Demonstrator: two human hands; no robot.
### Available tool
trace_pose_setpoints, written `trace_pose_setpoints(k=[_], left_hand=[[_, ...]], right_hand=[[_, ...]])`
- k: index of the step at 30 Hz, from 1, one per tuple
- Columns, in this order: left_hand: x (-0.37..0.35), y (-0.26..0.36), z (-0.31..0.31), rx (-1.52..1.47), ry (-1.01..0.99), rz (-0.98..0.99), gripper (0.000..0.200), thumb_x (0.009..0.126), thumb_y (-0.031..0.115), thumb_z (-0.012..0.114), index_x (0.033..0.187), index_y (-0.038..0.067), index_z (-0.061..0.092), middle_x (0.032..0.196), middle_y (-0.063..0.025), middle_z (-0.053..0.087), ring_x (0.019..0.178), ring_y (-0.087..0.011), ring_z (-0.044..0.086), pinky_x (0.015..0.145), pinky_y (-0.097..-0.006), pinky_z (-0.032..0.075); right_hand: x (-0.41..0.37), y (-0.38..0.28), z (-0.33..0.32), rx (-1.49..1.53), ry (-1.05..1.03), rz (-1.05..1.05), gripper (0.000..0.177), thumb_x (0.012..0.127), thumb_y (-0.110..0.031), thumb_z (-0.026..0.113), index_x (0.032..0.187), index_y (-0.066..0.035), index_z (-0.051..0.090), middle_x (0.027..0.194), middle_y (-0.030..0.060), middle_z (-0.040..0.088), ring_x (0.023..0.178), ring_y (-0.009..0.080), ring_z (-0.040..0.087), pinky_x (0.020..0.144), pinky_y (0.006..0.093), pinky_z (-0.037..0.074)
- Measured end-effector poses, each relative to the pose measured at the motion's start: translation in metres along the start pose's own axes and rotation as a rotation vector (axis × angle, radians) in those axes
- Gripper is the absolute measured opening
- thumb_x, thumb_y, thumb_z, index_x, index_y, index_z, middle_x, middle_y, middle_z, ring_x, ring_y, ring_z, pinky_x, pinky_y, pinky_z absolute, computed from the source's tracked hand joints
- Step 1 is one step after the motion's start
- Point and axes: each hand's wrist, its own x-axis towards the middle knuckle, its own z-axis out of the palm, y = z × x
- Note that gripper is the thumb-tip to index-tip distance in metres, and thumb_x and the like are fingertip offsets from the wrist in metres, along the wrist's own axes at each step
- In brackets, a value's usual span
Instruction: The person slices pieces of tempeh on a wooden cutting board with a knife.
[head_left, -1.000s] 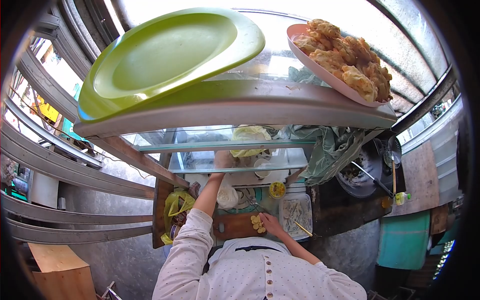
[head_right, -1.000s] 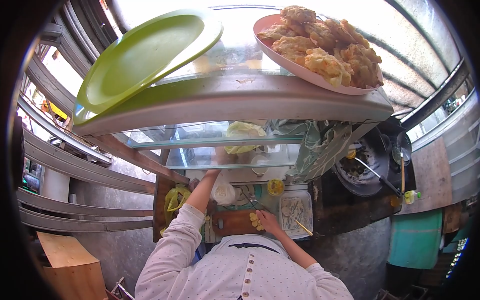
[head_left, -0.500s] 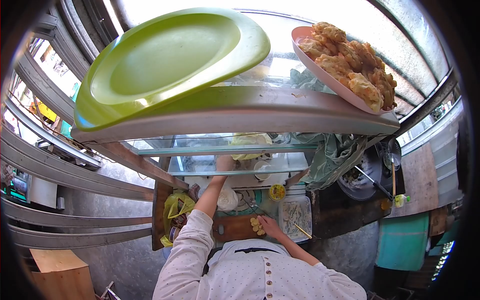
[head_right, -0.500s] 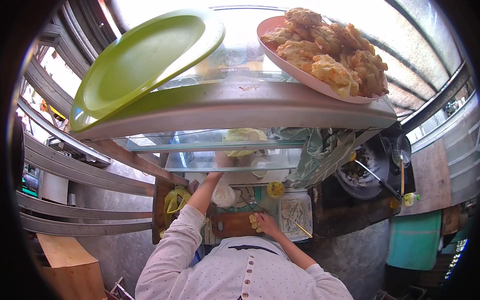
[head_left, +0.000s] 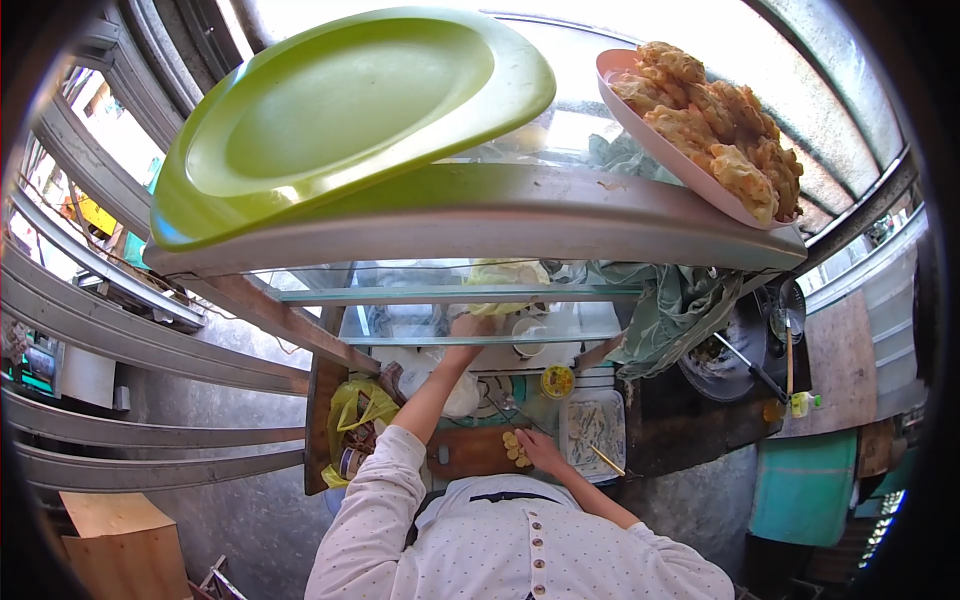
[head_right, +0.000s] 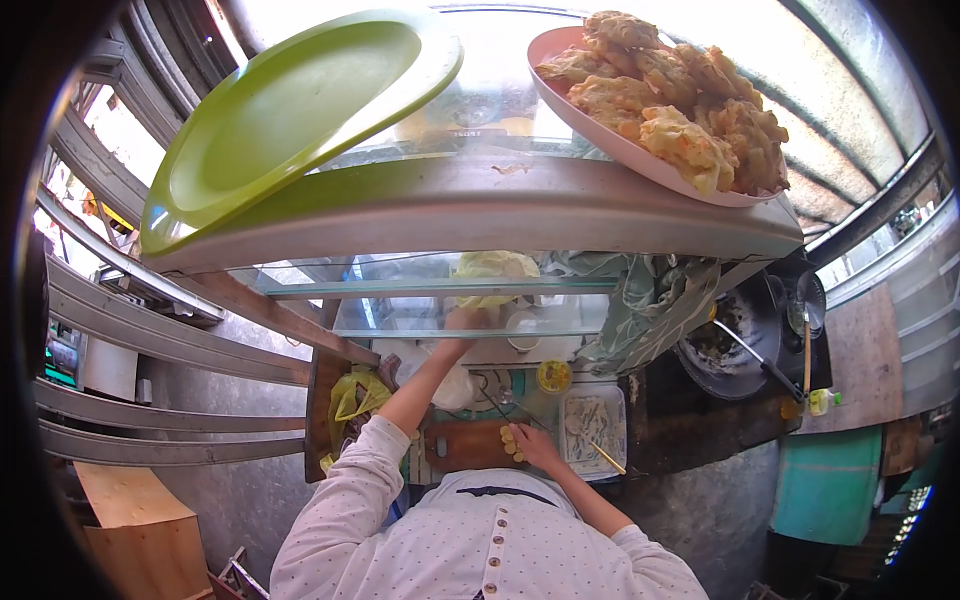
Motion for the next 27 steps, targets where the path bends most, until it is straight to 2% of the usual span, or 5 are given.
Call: trace_pose_setpoints(k=[9,12,16,18,27], left_hand=[[0.01,0.019,-0.012,-0.18,0.287,0.026,0.025,0.066,0.025,0.063,0.087,0.013,0.061,0.078,-0.014,0.062,0.074,-0.0348,0.06,0.062,-0.0438,0.048],[0.01,0.013,-0.02,-0.127,0.054,-0.045,0.034,0.071,0.019,0.06,0.104,0.009,0.056,0.084,-0.0111,0.063,0.079,-0.0304,0.061,0.069,-0.0391,0.048],[0.012,-0.025,-0.007,-0.486,-0.205,-0.263,0.023,0.068,0.022,0.059,0.083,0.006,0.064,0.076,-0.0171,0.063,0.073,-0.0357,0.06,0.065,-0.0432,0.047],[0.006,-0.043,0.001,-0.279,0.041,-0.057,0.02,0.069,0.02,0.058,0.074,0.002,0.063,0.069,-0.0178,0.062,0.07,-0.0351,0.06,0.064,-0.0414,0.047],[-0.034,-0.015,-0.04,-0.16,0.24,-0.096,0.021,0.073,0.02,0.06,0.089,0.007,0.066,0.082,-0.0185,0.061,0.077,-0.0354,0.058,0.07,-0.042,0.046]], right_hand=[[0.0,-0.01,-0.001,-0.05,0.023,-0.018,0.048,0.09,-0.043,0.039,0.089,0.001,0.056,0.074,0.018,0.058,0.071,0.0316,0.056,0.065,0.0361,0.042],[-0.001,-0.015,-0.002,-0.022,0.043,-0.015,0.047,0.09,-0.042,0.04,0.086,0.003,0.055,0.071,0.0176,0.057,0.068,0.0295,0.055,0.065,0.035,0.042],[0.001,-0.009,-0.002,-0.031,0.062,-0.048,0.047,0.09,-0.042,0.041,0.085,0.003,0.054,0.07,0.0158,0.056,0.065,0.0255,0.055,0.063,0.0338,0.042],[0.003,-0.006,0.0,-0.035,0.058,-0.033,0.047,0.09,-0.041,0.041,0.084,0.003,0.054,0.069,0.0146,0.056,0.064,0.023,0.055,0.062,0.0328,0.042],[0.015,-0.03,0.004,0.256,0.064,0.181,0.033,0.091,-0.039,0.043,0.093,-0.006,0.045,0.055,0.0041,0.043,0.041,0.0108,0.041,0.038,0.0279,0.033]])
